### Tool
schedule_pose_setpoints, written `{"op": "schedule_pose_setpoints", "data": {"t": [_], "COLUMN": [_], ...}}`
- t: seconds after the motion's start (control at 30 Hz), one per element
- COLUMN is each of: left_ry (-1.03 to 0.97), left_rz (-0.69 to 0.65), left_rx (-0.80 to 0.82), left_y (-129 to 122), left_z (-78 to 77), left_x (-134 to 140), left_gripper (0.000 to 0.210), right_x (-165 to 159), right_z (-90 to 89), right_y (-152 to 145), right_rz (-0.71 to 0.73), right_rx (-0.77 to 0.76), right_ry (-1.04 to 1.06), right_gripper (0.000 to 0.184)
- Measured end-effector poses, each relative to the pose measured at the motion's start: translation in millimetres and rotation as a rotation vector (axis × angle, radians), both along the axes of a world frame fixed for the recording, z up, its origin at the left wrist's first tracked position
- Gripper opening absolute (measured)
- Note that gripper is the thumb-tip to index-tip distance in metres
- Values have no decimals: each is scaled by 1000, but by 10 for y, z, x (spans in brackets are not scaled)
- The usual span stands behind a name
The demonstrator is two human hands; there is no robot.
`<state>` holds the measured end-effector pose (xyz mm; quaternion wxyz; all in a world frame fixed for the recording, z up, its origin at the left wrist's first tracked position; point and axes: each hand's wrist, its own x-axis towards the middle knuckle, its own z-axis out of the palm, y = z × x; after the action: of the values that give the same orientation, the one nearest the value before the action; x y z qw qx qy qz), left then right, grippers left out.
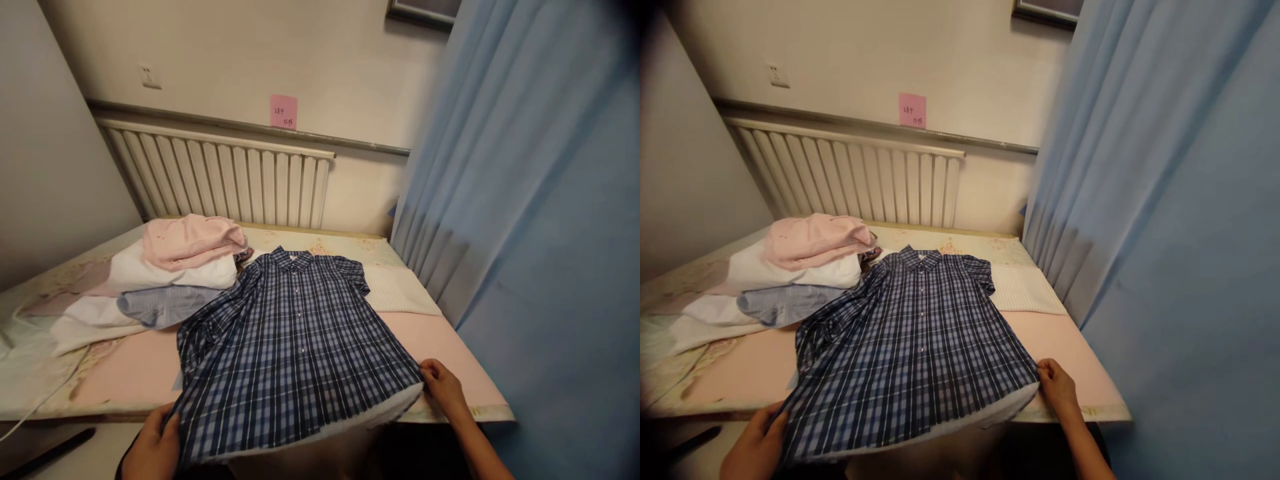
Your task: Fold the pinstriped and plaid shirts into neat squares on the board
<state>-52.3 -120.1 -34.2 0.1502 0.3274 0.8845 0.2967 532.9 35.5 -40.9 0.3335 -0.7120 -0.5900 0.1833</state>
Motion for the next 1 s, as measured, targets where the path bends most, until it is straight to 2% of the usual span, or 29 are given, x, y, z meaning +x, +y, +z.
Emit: {"op": "schedule_pose_setpoints", "data": {"t": [0.2,0.27,0.37,0.47,0.57,0.67,0.77,0.87,1.0], "left_ry": [89,159,377,526,508,454,429,434,441], "left_rz": [-104,-168,-276,-338,-413,-526,-592,-669,-702], "left_rx": [-145,-138,-35,64,194,287,303,294,223], "left_y": [-86,-93,-51,79,268,452,610,767,974], "left_z": [-317,-370,-338,-238,-204,-288,-420,-505,-518], "left_x": [-185,-200,-125,78,367,675,941,1126,1231], "left_gripper": [44,47,49,48,45,43,42,44,45], "right_x": [22,14,-73,-289,-619,-1005,-1377,-1664,-1842], "right_z": [-156,-181,-148,-76,-52,-111,-212,-302,-370], "right_y": [-46,-46,-21,34,110,185,228,228,196], "right_rz": [94,74,19,32,109,214,354,478,584], "right_rx": [-139,-102,45,169,274,384,458,471,445], "right_ry": [-129,-215,-313,-321,-301,-286,-289,-340,-447], "right_gripper": [21,24,30,35,36,36,36,37,43]}}
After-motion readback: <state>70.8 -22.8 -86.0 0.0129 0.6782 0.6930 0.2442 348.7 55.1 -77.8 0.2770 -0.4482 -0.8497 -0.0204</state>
